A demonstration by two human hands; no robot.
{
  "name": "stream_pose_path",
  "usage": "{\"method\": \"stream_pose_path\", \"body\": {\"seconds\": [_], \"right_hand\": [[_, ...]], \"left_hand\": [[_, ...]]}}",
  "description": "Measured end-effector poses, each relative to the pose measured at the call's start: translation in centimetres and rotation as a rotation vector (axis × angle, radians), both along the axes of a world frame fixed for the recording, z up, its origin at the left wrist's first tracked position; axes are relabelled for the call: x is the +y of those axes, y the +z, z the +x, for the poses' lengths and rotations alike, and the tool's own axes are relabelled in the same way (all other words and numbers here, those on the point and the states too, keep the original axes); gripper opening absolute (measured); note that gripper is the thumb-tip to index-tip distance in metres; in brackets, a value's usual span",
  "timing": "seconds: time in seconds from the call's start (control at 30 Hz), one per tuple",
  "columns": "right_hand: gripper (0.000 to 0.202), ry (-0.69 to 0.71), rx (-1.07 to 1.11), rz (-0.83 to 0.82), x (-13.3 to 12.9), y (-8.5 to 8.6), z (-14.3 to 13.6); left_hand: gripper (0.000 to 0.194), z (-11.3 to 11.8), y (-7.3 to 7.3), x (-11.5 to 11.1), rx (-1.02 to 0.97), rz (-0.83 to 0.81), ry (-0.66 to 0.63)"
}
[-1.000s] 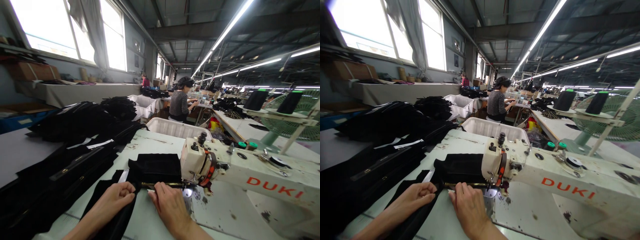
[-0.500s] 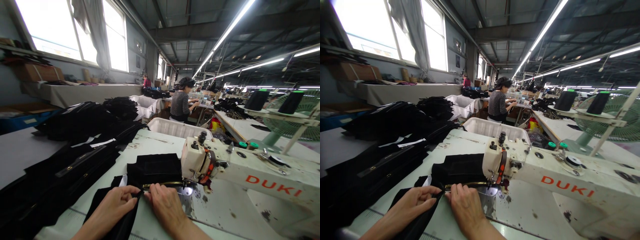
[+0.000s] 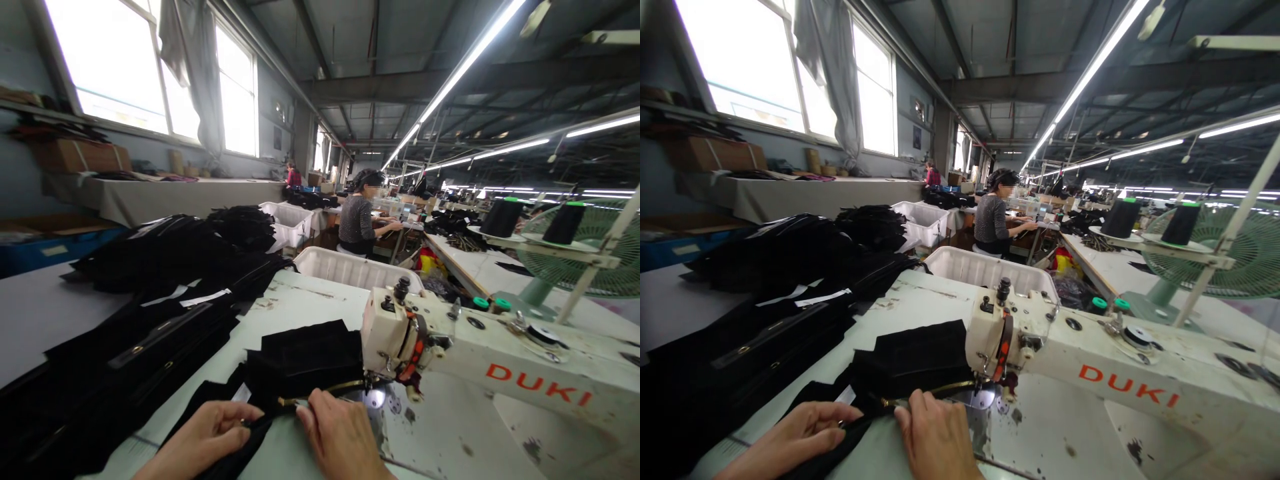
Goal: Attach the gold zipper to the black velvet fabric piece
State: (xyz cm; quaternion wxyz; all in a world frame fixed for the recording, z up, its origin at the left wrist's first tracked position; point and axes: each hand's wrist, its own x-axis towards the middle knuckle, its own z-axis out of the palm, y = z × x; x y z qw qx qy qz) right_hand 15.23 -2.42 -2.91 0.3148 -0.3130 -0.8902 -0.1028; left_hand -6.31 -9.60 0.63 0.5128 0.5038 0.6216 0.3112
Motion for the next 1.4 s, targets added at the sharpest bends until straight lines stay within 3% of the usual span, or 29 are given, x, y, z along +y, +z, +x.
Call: {"method": "stream_pose_path", "body": {"seconds": [0.13, 0.33, 0.77, 1.13, 1.4], "right_hand": [[0.033, -0.002, -0.021, 0.007, -0.5, 0.1, -0.1], [0.023, -0.018, -0.099, 0.059, -0.9, 0.0, -1.9], [0.034, -0.044, -0.125, 0.044, -1.1, 0.3, -2.2], [0.027, -0.069, -0.076, -0.006, -1.3, 0.9, -0.8], [0.033, -0.048, -0.105, 0.009, -1.8, 0.6, -1.6]], "left_hand": [[0.042, 0.2, -0.5, -0.1, -0.078, 0.004, 0.002], [0.046, 0.9, -0.1, -0.5, -0.066, 0.021, 0.034], [0.052, 1.0, -0.6, -0.7, -0.070, 0.091, -0.001], [0.053, -1.4, -1.4, -1.2, -0.121, 0.048, -0.009], [0.054, -1.3, -1.4, -1.1, -0.150, 0.054, -0.020]]}}
